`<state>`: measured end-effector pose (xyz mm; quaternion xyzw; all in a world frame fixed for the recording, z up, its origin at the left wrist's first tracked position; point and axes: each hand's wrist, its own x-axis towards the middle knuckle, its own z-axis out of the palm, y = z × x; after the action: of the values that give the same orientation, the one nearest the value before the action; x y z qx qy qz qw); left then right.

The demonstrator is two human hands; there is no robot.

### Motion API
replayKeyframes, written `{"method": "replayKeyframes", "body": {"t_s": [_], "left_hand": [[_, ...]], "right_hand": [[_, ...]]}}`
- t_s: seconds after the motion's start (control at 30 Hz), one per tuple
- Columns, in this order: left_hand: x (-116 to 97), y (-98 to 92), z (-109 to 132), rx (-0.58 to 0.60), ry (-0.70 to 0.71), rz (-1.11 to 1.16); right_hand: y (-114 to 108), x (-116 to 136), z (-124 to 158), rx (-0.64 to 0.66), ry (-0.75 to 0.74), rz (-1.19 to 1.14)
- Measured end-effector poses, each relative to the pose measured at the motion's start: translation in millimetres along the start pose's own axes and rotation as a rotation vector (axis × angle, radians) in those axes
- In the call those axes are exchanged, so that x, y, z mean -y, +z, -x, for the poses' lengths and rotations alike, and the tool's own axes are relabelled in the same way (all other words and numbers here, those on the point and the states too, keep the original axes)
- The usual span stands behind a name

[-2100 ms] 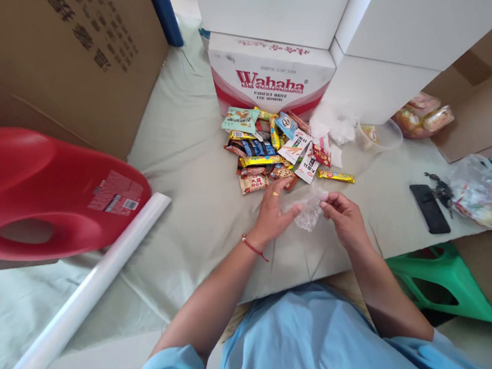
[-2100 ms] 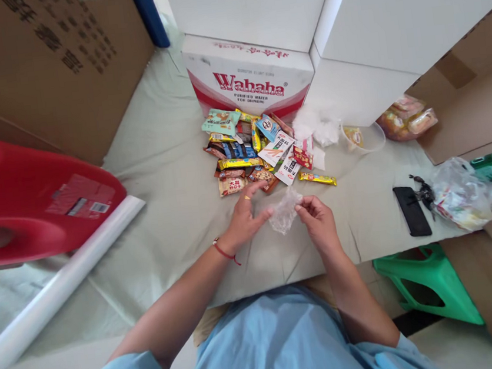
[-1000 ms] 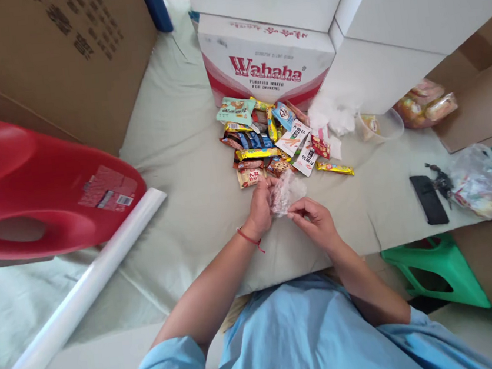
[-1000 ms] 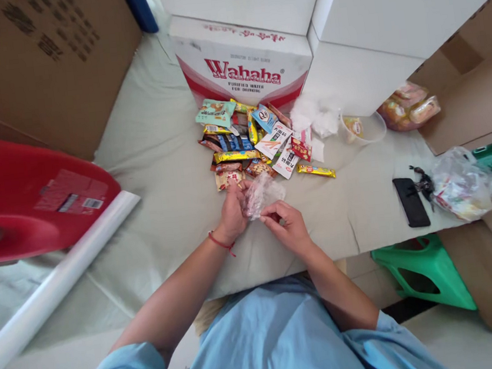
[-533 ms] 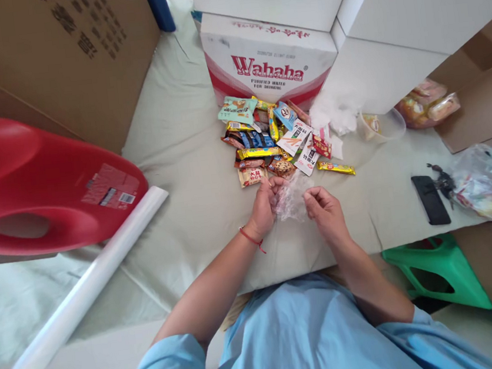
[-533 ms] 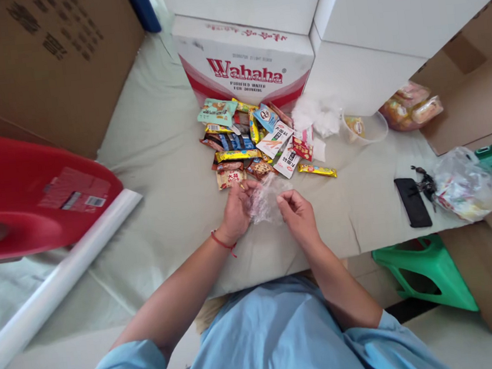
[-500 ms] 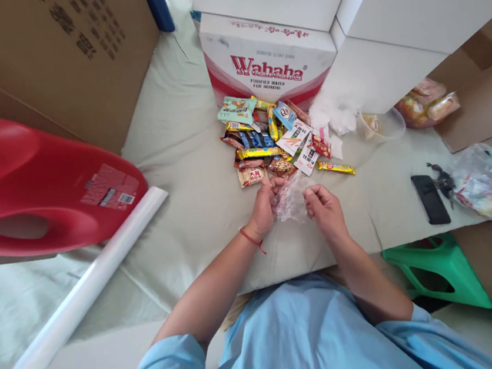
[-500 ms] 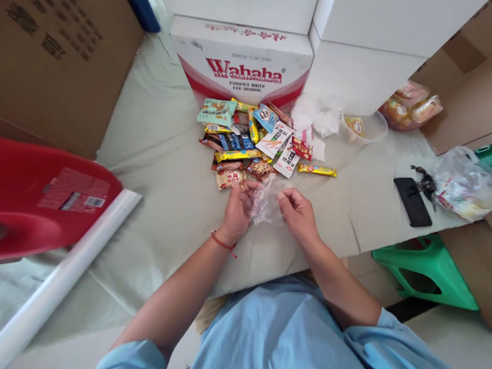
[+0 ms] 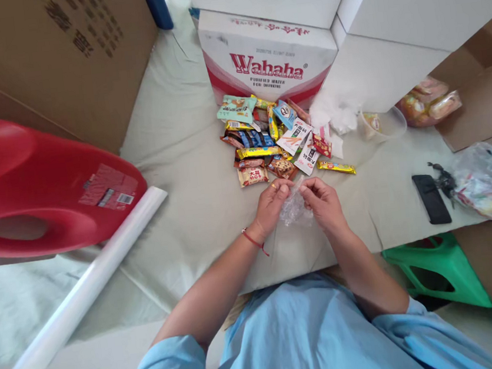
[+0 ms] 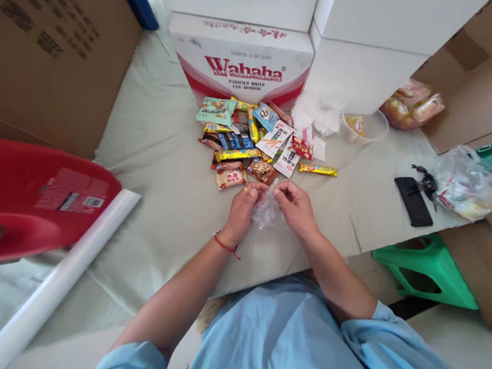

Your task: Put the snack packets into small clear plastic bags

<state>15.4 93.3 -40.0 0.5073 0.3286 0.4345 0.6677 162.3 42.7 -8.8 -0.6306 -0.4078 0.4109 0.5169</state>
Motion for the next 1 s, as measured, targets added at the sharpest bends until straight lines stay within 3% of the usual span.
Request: {"method": "replayKeyframes", "body": {"t_s": [0.17,0.57,0.73,0.87,1.0], "left_hand": [[1.4,-3.9,-7.7,0.011,-0.001,-0.12],[11.0,-6.3,-16.1,-0.12,0.014,0.053],[13.0,-6.6,-19.6,-0.175,-0.034,0.193],[14.5,-8.7,-22.6,-0.296,-0.067,0.158],[14.8,-12.9,-26.3,-0.321,-0.066,0.137]], "right_hand": [[-3.7,-1.1,3.5,0.033,-0.134,0.149],[-28.1,3.0,8.8,-0.029,-0.026,-0.125],[-50.0,5.0,12.8,-0.08,0.066,-0.303],[-74.3,-0.4,17.5,-0.13,0.137,-0.361],[-101.5,-13.5,21.8,-0.214,0.212,-0.324]]}}
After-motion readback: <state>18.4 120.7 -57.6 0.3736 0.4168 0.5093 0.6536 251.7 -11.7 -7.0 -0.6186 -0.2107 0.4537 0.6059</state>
